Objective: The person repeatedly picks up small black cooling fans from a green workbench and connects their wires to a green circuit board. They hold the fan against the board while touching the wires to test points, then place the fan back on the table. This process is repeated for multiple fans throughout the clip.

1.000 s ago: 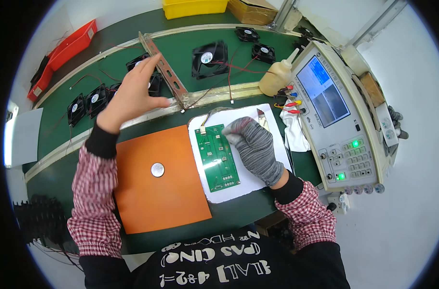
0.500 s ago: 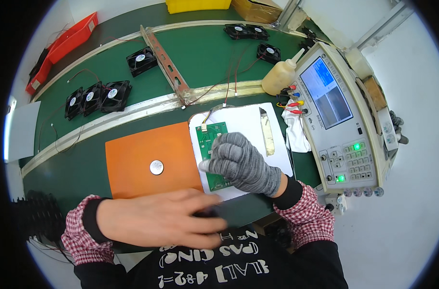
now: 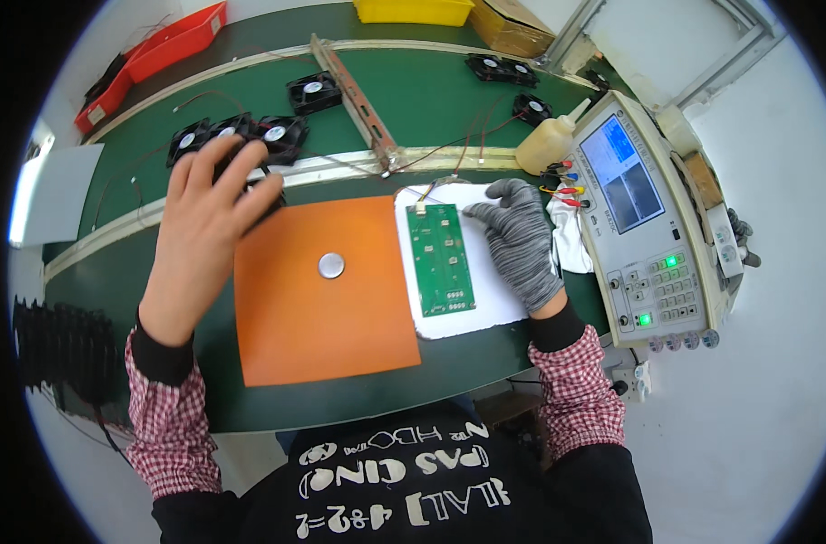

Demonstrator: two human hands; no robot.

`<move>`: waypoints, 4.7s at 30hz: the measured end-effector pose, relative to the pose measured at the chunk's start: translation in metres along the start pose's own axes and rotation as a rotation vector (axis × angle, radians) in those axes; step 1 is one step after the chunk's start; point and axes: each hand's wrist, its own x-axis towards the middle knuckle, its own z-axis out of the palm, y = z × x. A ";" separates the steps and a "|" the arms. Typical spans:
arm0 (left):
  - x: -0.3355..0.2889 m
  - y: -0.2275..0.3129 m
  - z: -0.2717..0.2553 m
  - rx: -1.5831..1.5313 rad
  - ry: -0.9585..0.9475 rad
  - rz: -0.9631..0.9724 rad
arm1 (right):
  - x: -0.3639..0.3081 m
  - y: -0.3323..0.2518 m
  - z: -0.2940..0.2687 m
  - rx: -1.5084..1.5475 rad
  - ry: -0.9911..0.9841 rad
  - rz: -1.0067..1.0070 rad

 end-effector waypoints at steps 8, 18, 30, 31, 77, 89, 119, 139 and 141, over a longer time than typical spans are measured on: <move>-0.003 0.032 0.011 -0.755 0.019 0.092 | -0.001 -0.019 -0.004 0.830 -0.219 0.482; -0.012 0.022 0.038 -1.338 -0.226 -0.318 | -0.004 -0.011 0.014 0.587 -0.200 0.157; -0.016 0.063 -0.013 -0.271 0.332 0.248 | -0.001 -0.007 0.016 0.601 -0.182 0.095; -0.017 0.064 -0.026 -0.354 0.441 0.221 | -0.004 -0.002 0.019 0.572 -0.196 0.134; 0.039 0.053 0.029 -0.633 0.089 0.076 | -0.005 -0.032 -0.007 0.418 0.009 -0.192; 0.017 0.091 0.020 -0.643 -0.274 -0.131 | 0.001 -0.046 -0.004 0.352 -0.208 -0.295; -0.013 0.069 0.045 -0.964 -0.201 -0.072 | 0.000 -0.020 0.010 0.718 -0.194 0.245; -0.018 0.062 -0.025 -0.257 0.671 0.149 | 0.003 -0.008 0.011 0.422 -0.230 -0.074; -0.019 0.067 -0.027 -0.442 1.008 0.146 | 0.003 -0.008 0.007 0.410 -0.233 -0.069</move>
